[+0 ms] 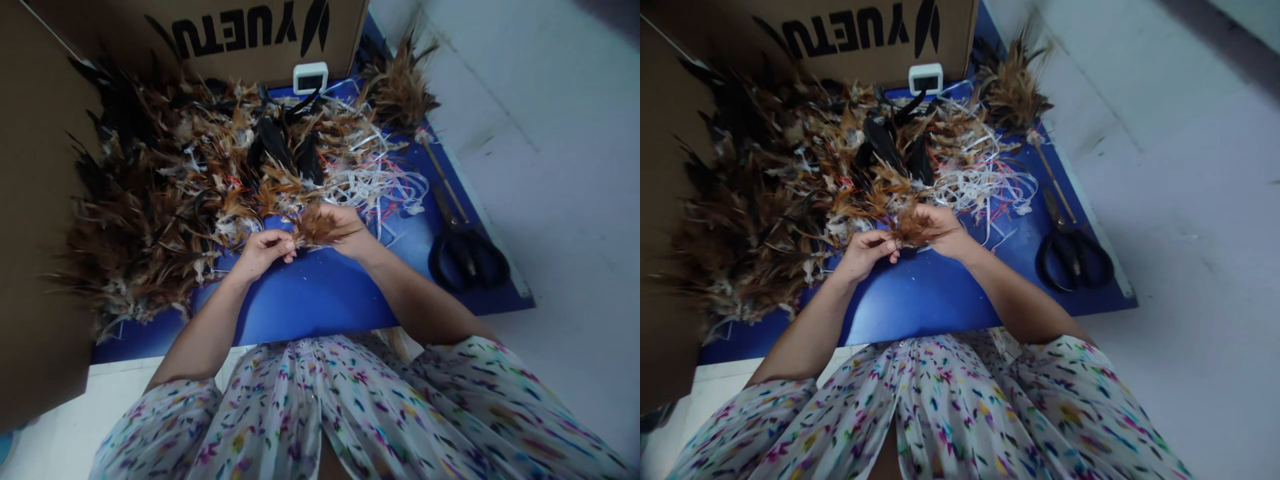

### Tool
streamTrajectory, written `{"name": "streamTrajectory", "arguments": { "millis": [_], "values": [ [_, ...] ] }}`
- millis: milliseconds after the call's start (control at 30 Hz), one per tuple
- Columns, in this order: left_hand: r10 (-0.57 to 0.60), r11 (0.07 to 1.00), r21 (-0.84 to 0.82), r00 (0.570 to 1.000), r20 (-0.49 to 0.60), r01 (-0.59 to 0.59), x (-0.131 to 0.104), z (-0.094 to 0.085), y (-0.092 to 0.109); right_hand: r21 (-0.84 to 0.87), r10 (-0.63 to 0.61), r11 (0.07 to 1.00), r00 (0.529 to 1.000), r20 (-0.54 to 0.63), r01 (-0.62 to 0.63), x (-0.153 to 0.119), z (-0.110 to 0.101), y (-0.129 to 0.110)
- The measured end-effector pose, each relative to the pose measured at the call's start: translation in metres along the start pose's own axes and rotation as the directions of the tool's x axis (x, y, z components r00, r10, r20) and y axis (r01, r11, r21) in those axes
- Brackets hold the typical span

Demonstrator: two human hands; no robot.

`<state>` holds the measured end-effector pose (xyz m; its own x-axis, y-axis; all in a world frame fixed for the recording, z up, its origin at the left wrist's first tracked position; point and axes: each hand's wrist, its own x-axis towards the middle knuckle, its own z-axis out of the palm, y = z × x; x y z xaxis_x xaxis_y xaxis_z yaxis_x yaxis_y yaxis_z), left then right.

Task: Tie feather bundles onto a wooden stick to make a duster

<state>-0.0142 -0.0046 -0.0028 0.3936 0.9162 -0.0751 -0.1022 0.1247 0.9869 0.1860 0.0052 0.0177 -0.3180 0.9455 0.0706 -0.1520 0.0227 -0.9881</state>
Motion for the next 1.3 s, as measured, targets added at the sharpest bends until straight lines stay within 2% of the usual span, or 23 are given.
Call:
{"name": "streamTrajectory", "arguments": {
  "millis": [167, 267, 400, 567, 733, 867, 1133, 1300],
  "values": [
    [0.01, 1.0, -0.003, 1.0, -0.001, -0.01, 0.0, 0.0, 0.0, 0.145, -0.027, 0.989, 0.998, 0.051, 0.019, 0.002, 0.0, 0.01],
    [0.013, 1.0, 0.004, 1.0, -0.011, -0.013, 0.0, 0.001, 0.0, 0.166, -0.059, 0.985, 0.996, 0.06, 0.048, 0.002, 0.0, 0.013],
    [0.01, 1.0, 0.008, 1.0, -0.024, -0.01, 0.001, 0.001, 0.0, 0.13, -0.072, 0.99, 0.994, 0.079, 0.062, 0.001, -0.001, 0.015],
    [0.006, 1.0, 0.03, 1.0, -0.015, -0.005, 0.001, 0.0, 0.001, 0.058, -0.166, 0.985, 0.98, 0.114, 0.16, 0.004, -0.004, 0.02],
    [0.002, 1.0, 0.025, 1.0, -0.012, -0.002, 0.001, -0.001, -0.002, 0.07, -0.141, 0.989, 0.982, 0.122, 0.133, 0.004, 0.0, 0.013],
    [0.008, 1.0, 0.025, 1.0, -0.005, -0.008, 0.002, -0.002, -0.003, 0.014, -0.195, 0.981, 0.974, 0.117, 0.194, 0.003, 0.001, 0.01],
    [0.021, 1.0, 0.024, 1.0, -0.023, -0.021, 0.001, -0.002, -0.003, -0.071, -0.277, 0.955, 0.952, 0.132, 0.287, 0.006, -0.002, 0.02],
    [0.043, 0.999, 0.024, 0.999, -0.023, -0.042, 0.002, -0.001, -0.004, -0.067, -0.307, 0.946, 0.944, 0.123, 0.316, 0.007, -0.003, 0.022]
  ]
}}
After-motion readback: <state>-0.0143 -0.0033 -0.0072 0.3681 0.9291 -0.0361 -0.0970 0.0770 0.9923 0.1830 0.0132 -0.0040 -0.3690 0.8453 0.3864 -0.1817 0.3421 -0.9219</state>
